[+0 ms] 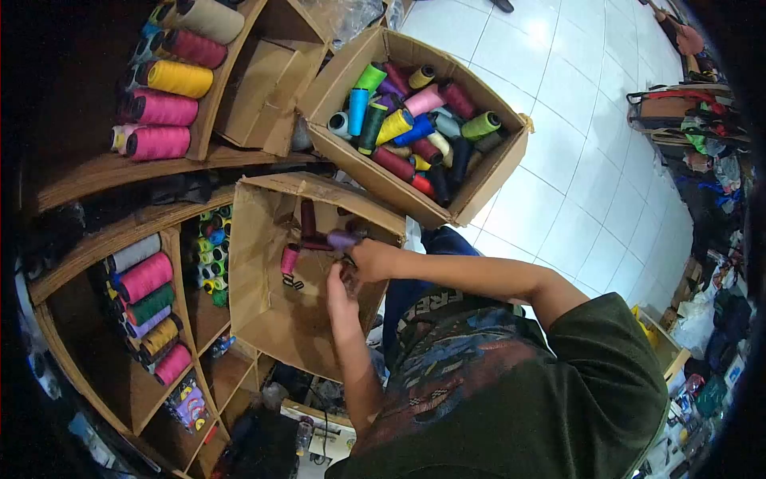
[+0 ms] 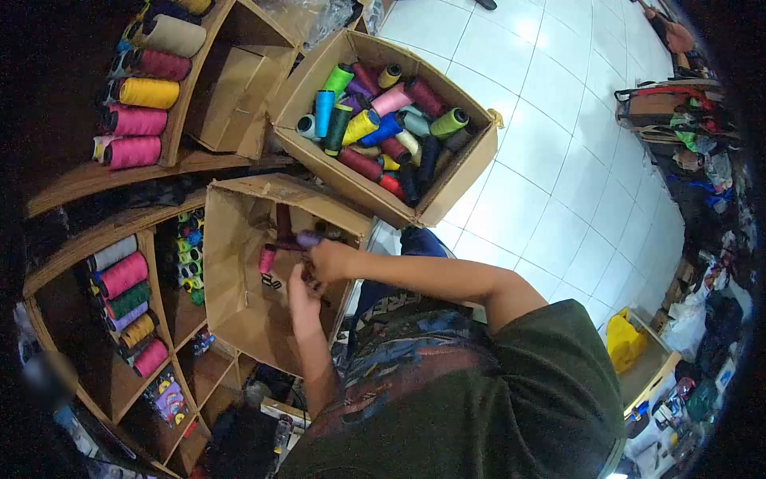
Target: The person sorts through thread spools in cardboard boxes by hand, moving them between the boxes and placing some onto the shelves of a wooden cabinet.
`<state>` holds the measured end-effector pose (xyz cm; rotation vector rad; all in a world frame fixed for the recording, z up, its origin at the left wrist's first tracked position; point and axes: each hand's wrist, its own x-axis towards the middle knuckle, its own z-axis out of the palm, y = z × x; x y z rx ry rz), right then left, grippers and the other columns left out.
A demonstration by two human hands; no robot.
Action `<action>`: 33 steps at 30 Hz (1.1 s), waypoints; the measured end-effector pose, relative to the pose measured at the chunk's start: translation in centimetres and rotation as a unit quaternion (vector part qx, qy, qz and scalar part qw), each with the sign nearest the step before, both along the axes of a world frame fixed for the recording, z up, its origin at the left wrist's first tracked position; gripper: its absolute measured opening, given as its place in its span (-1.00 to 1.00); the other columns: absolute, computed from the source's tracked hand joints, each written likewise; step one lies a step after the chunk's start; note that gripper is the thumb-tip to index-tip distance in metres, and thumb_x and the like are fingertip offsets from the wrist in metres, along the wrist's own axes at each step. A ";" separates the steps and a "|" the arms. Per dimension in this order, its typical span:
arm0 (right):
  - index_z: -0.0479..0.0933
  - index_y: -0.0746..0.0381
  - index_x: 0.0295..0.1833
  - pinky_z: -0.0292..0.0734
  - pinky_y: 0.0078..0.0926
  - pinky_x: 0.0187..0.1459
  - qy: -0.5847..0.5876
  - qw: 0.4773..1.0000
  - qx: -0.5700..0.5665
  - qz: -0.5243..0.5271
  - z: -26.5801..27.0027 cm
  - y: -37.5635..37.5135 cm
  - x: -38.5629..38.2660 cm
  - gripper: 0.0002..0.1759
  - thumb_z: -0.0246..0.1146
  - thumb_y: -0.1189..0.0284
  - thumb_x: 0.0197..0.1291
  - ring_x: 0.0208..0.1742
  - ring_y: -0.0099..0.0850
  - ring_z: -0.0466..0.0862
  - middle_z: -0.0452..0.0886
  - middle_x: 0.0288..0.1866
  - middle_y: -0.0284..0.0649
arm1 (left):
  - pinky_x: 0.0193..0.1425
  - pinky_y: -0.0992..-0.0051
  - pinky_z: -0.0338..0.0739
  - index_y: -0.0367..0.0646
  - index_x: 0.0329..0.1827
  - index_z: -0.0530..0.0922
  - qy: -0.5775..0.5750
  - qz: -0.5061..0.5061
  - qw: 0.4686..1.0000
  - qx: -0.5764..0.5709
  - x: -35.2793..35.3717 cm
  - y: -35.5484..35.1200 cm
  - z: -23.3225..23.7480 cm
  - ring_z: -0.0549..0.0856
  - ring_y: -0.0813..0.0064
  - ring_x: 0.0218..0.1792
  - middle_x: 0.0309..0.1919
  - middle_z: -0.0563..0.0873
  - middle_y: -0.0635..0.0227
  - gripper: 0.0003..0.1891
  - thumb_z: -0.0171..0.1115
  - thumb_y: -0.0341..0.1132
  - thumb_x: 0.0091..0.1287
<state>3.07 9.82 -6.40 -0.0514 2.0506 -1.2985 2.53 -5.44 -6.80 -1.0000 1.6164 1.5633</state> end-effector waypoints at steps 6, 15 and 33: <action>0.57 0.27 -0.09 0.56 -0.32 -0.14 0.122 0.974 -0.090 -0.169 2.4 6.5 0.1 -0.70 0.19 0.32 0.14 -0.27 -0.21 0.69 0.66 -0.30 -0.03 | 0.20 0.19 0.42 -0.15 0.22 0.37 0.024 0.027 0.999 0.017 0.3 0.9 -0.9 0.50 0.20 0.15 0.15 0.45 0.19 -0.61 0.07 -0.22 0.38; 0.20 0.07 0.37 0.55 0.03 0.01 0.207 0.861 0.445 -0.132 -7.7 19.0 -7.7 -0.16 0.39 0.36 -0.08 0.27 0.05 0.32 0.28 0.29 -0.01 | 0.17 0.25 0.46 -0.24 0.24 0.35 0.207 -0.035 0.977 0.019 -1.2 4.4 3.4 0.50 0.24 0.17 0.16 0.41 0.12 -0.59 0.10 -0.28 0.38; 0.22 -0.10 0.34 0.19 0.47 0.02 0.158 0.910 0.268 -0.275 -11.3 19.1 -7.9 -0.07 0.51 0.19 -0.21 0.14 -0.05 0.49 0.41 0.11 -0.13 | -0.03 0.26 0.48 -0.29 0.02 0.47 0.539 -0.392 0.732 -0.137 -14.7 19.4 0.8 0.60 0.10 -0.14 -0.19 0.61 0.07 -0.66 0.21 -0.42 0.17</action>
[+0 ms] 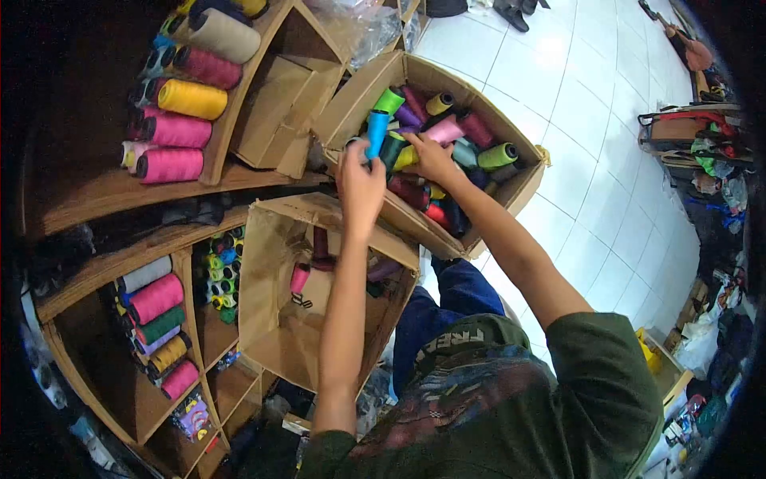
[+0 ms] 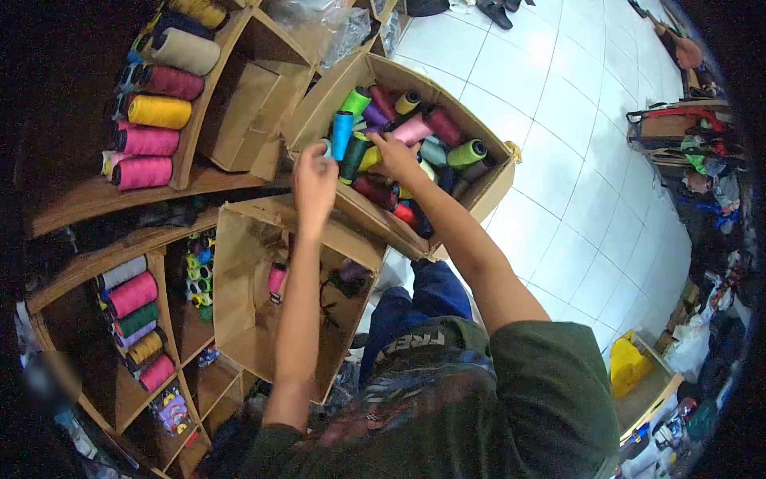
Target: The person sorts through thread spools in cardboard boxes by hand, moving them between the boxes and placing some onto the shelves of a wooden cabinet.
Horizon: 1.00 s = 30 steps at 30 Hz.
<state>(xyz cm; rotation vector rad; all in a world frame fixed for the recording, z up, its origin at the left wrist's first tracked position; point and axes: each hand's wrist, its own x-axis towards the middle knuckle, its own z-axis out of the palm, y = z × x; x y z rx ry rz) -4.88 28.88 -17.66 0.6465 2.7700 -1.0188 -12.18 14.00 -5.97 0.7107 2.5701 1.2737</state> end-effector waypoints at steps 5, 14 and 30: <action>0.32 0.06 0.21 0.30 0.13 -0.08 0.033 0.999 0.008 0.007 1.2 0.0 2.5 -0.24 0.42 0.06 -0.12 0.04 -0.07 0.49 0.41 0.02 -0.14 | 0.14 0.07 0.37 -0.24 0.06 0.48 -0.007 -0.016 0.972 -0.233 -6.2 3.7 -10.4 0.45 0.01 0.12 0.10 0.49 0.10 -0.57 0.28 -0.24 0.17; 0.44 0.20 0.07 0.47 -0.26 -0.05 0.151 0.980 -0.060 -0.115 3.5 1.7 9.7 -0.35 0.46 0.17 -0.16 -0.09 -0.06 0.58 0.52 -0.13 -0.03 | 0.30 -0.11 0.13 -0.22 0.11 0.50 0.056 -0.043 0.888 -0.454 -4.2 5.6 -11.5 0.23 0.11 0.30 0.19 0.41 0.22 -0.41 0.36 -0.03 0.11; 0.44 0.27 0.12 0.39 -0.43 0.10 0.216 0.874 -0.255 -0.352 13.2 4.7 17.2 -0.40 0.44 0.27 -0.03 0.02 -0.36 0.54 0.57 -0.05 -0.18 | 0.23 0.15 0.38 0.04 0.00 0.64 -0.111 -0.043 0.836 -0.535 -5.9 7.2 -10.2 0.60 0.17 0.12 0.08 0.64 0.21 -0.39 0.43 0.13 -0.13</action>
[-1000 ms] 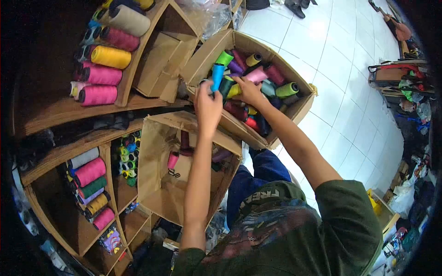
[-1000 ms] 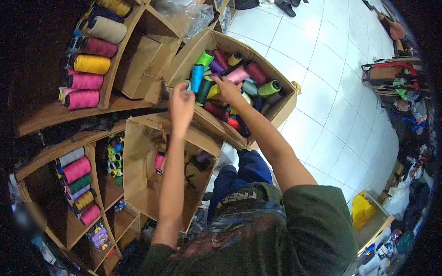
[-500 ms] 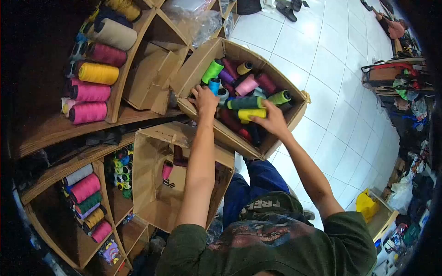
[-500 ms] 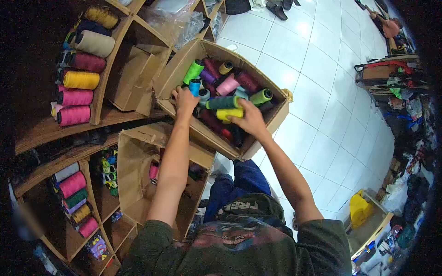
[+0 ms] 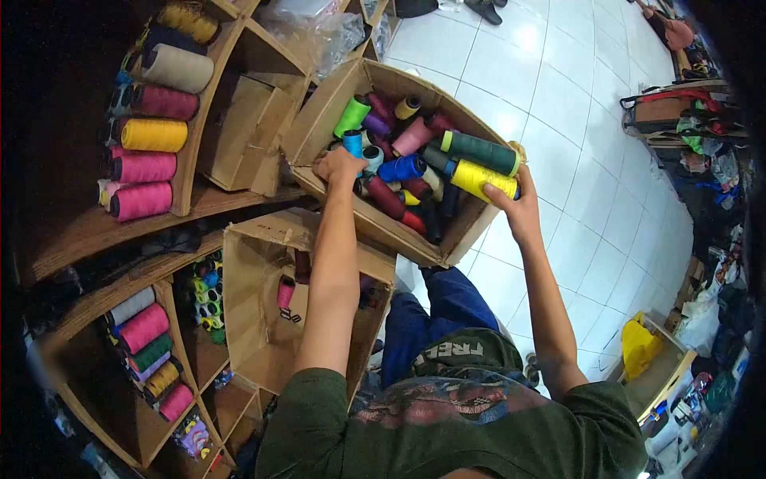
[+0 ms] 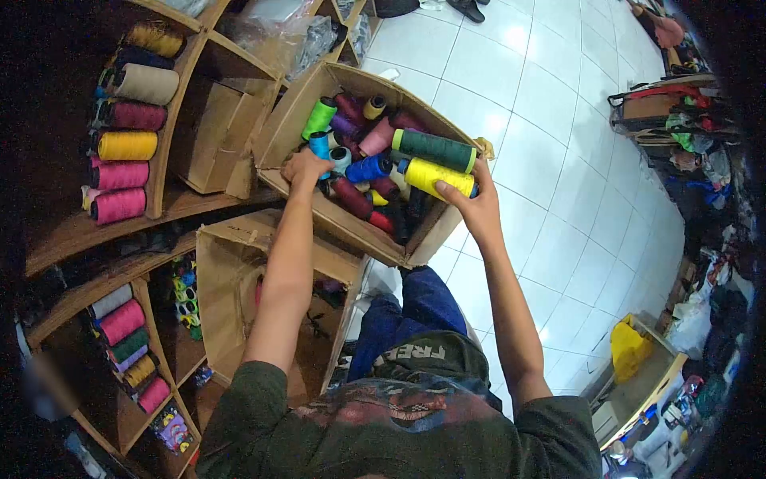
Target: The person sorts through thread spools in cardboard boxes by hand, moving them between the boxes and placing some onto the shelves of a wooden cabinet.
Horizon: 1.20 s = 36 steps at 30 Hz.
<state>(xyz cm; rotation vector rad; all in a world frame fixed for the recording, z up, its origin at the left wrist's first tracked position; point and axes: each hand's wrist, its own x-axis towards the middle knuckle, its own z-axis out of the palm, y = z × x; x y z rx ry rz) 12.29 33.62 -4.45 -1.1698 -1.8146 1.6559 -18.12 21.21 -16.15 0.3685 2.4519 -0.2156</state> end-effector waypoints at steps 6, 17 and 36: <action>0.42 0.24 0.15 0.33 -0.47 0.15 0.099 0.978 -0.158 0.098 1.9 -2.0 -0.5 -0.38 0.44 0.30 -0.05 0.06 -0.44 0.50 0.54 -0.01 -0.26 | 0.09 0.17 0.47 -0.12 -0.07 0.65 -0.013 0.000 0.983 0.181 0.0 -0.8 5.2 0.65 0.09 -0.02 -0.06 0.69 0.15 -0.38 0.43 0.14 -0.12; 0.45 0.05 0.08 0.55 -0.20 -0.18 -0.057 0.732 0.243 0.634 5.2 -20.3 -8.9 -0.43 0.39 0.19 -0.10 -0.16 -0.09 0.62 0.53 -0.18 -0.13 | -0.20 0.35 0.51 -0.34 -0.27 0.60 0.087 0.341 0.874 0.335 11.3 -27.4 19.0 0.66 0.35 -0.31 -0.36 0.70 0.22 -0.62 0.46 -0.21 -0.01; 0.39 0.23 0.12 0.44 -0.16 0.06 -0.008 0.943 0.300 0.143 -1.6 -12.7 -13.0 -0.46 0.32 0.43 -0.05 0.07 -0.01 0.45 0.44 0.03 0.03 | -0.38 0.41 0.44 -0.23 -0.44 0.48 0.083 0.388 0.821 0.411 17.0 -32.9 4.3 0.52 0.44 -0.53 -0.57 0.53 0.33 -0.89 0.10 -0.40 0.23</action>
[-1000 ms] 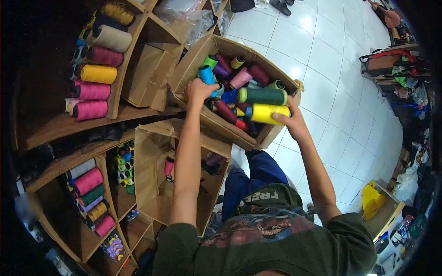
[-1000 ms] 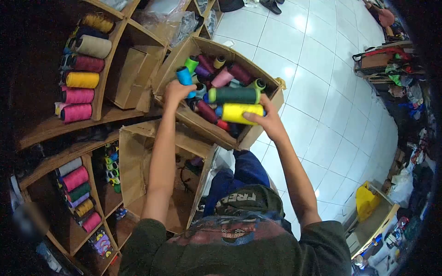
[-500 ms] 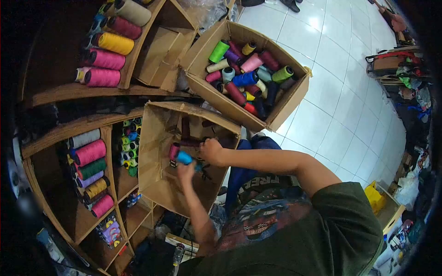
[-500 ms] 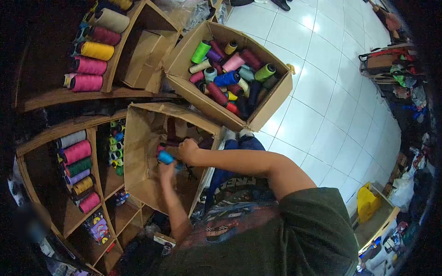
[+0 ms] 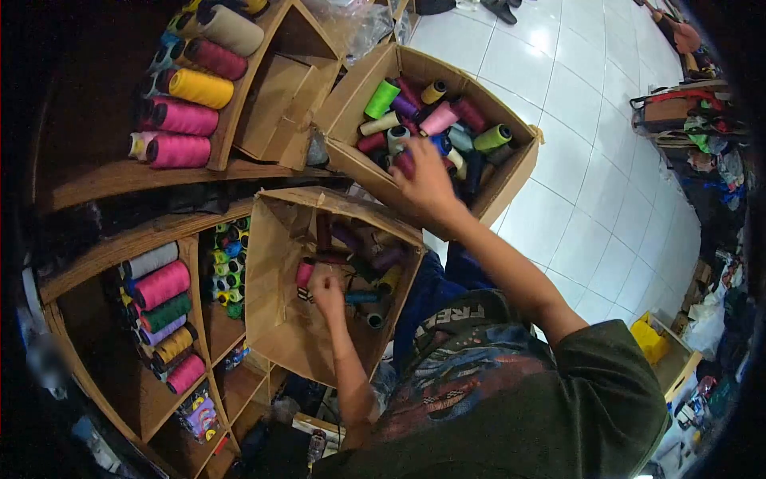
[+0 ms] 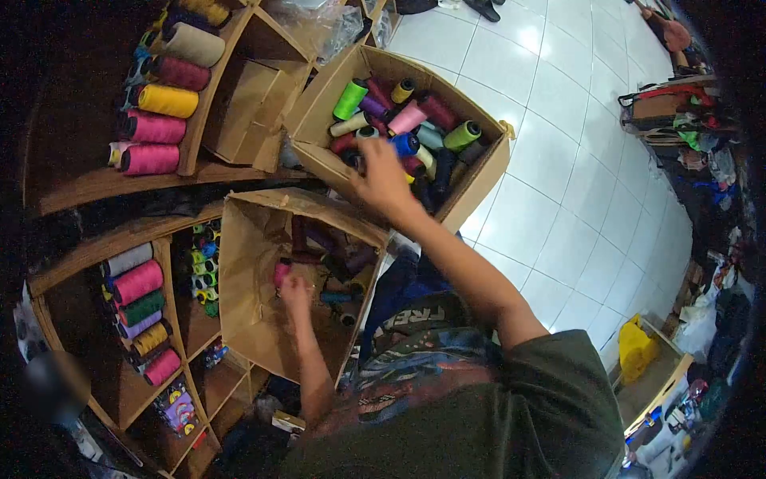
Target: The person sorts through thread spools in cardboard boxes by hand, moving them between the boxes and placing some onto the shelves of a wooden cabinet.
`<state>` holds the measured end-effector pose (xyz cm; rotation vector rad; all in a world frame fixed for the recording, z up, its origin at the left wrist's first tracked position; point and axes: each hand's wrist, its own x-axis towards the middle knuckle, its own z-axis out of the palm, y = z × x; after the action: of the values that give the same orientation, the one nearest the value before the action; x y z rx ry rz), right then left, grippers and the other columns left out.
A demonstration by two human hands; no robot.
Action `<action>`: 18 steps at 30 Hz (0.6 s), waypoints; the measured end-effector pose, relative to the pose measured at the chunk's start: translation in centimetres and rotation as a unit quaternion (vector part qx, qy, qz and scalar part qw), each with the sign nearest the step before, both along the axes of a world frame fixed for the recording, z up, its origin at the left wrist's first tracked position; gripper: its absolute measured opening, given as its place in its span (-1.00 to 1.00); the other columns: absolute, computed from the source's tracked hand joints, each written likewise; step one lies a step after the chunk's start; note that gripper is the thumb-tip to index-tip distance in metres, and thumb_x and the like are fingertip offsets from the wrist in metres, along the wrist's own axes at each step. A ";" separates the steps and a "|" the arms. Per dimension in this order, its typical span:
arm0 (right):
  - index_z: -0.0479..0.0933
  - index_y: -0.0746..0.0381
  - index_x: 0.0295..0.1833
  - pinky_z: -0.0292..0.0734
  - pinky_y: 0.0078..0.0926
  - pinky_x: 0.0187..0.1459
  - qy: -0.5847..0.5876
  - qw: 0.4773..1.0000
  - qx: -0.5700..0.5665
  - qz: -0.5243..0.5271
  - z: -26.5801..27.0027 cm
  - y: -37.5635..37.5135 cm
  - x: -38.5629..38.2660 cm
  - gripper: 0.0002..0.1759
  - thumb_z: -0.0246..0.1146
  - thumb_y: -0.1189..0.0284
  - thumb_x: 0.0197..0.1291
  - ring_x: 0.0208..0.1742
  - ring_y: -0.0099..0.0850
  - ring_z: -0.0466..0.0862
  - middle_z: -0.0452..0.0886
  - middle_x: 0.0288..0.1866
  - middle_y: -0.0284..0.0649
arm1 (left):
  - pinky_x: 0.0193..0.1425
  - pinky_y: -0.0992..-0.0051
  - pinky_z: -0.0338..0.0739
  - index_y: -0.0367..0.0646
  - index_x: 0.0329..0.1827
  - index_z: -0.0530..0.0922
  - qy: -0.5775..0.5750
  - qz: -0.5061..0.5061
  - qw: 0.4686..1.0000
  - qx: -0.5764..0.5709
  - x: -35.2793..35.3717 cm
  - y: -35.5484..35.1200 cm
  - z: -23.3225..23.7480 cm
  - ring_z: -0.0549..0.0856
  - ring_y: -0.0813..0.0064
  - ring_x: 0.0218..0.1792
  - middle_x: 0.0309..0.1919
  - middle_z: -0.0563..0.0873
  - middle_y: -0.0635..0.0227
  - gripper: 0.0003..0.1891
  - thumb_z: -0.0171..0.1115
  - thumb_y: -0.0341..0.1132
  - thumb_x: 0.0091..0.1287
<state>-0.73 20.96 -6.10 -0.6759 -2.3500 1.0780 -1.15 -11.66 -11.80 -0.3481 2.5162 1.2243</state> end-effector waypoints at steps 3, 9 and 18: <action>0.31 0.12 0.26 0.35 0.08 0.11 -0.237 0.968 0.085 0.011 -8.0 4.2 -1.3 -0.07 0.52 0.15 -0.33 0.27 0.00 0.27 0.29 0.23 -0.05 | -0.32 0.54 0.42 -0.25 -0.28 0.46 0.133 -0.003 0.987 0.093 -3.5 5.4 6.8 0.54 0.59 -0.45 -0.50 0.57 0.36 -0.94 0.01 -0.47 0.30; 0.26 0.14 0.33 0.27 0.21 0.08 -0.434 0.881 0.163 0.098 -11.6 4.0 -2.7 0.15 0.51 -0.10 -0.48 0.35 -0.07 0.15 0.18 0.32 -0.10 | -0.28 0.60 0.44 -0.27 -0.23 0.46 0.141 -0.060 0.959 0.237 -6.0 19.5 11.4 0.53 0.62 -0.45 -0.49 0.57 0.37 -0.94 0.05 -0.46 0.31; 0.24 0.33 0.29 0.14 0.26 0.18 -0.474 0.864 0.165 0.050 -12.9 3.0 -3.5 0.00 0.37 -0.03 -0.23 0.35 -0.05 0.17 0.27 0.26 -0.03 | 0.16 0.18 0.40 -0.23 0.10 0.46 0.073 -0.394 0.904 -0.150 -13.7 30.8 -5.7 0.51 -0.03 0.08 0.08 0.53 -0.04 -0.50 0.31 -0.21 0.11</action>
<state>-4.27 23.97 -19.02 -1.1340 -3.3052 0.3328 -14.82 19.19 -17.52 0.6706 2.5299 0.5538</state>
